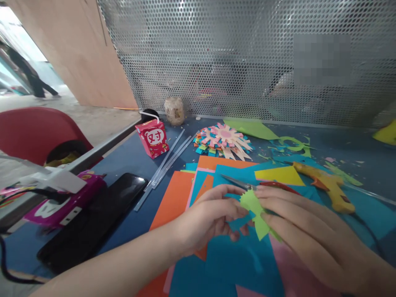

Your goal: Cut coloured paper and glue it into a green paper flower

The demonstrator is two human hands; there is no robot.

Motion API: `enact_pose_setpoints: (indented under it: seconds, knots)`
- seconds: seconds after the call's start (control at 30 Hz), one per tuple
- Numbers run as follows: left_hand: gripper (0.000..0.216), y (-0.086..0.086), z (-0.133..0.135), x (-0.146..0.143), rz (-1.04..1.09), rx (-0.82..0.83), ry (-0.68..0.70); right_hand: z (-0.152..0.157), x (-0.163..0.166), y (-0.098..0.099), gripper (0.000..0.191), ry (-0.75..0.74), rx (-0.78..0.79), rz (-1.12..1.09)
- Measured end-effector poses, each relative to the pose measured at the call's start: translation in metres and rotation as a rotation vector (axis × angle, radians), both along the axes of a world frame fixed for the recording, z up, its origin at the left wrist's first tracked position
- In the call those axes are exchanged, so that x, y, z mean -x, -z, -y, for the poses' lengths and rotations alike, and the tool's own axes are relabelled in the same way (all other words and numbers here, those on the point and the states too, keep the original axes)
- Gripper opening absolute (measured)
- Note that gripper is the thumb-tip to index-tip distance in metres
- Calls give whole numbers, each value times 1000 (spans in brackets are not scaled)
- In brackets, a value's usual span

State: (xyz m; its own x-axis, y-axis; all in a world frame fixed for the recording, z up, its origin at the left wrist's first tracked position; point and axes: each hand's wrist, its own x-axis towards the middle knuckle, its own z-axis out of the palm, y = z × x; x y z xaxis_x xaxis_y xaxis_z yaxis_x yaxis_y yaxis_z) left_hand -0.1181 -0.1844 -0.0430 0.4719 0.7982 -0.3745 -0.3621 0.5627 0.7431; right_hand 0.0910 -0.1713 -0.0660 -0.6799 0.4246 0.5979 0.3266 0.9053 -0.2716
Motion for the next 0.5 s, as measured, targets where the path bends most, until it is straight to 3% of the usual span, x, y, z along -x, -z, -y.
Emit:
enact_pose_setpoints:
  seconds: [0.13,0.2,0.5]
  knots:
    - [36,1,0,0,-42,-42,-27,14,11,-2,29,129,104,-85]
    - [38,3,0,0,-70,-88,-29,22,16,-2,31,175,61,-121]
    - [45,2,-1,0,-73,-112,-17,4,13,-10,34,-8,-543,142]
